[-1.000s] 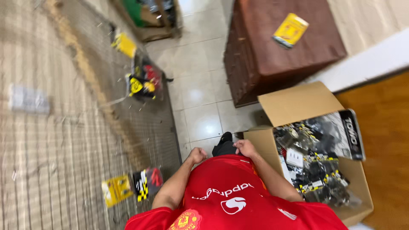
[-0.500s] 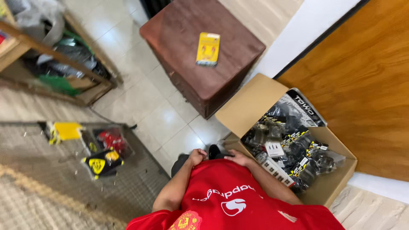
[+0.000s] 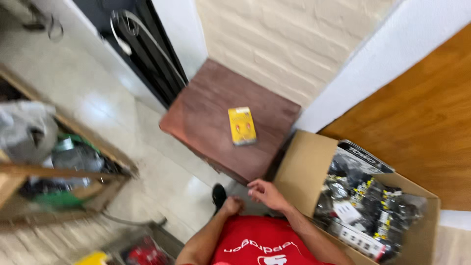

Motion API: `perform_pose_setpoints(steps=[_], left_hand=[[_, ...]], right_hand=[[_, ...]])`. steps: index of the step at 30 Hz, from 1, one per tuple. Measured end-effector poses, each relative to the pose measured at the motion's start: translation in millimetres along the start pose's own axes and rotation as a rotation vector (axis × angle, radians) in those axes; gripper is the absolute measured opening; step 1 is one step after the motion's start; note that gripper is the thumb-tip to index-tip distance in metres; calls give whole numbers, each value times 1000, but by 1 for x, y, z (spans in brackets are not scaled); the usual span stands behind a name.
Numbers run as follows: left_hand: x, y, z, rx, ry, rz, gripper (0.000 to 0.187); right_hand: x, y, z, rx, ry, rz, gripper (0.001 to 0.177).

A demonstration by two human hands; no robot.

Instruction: The person takes various packaged accessories from a cardboard box and a small table and hangs them onto a metal mesh display rack one by one.

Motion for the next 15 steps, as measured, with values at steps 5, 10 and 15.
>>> perform_pose_setpoints(steps=[5,10,15], left_hand=[[33,5,-133,163,-174,-163,18],[73,0,-240,94,-88,-447,19],[92,8,-280,44,-294,-511,19]], right_hand=[[122,80,14,-715,-412,-444,24],[145,153,17,-928,-730,-110,100],[135,180,14,-985,-807,-12,96]])
Point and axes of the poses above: each hand's wrist, its own y-axis towards the middle knuckle, its own z-axis out of the palm, x = y × z, the point moved 2 cm from there along y, towards the middle knuckle, and after that the axes turned 6 degrees about y, right-handed, at the moved point
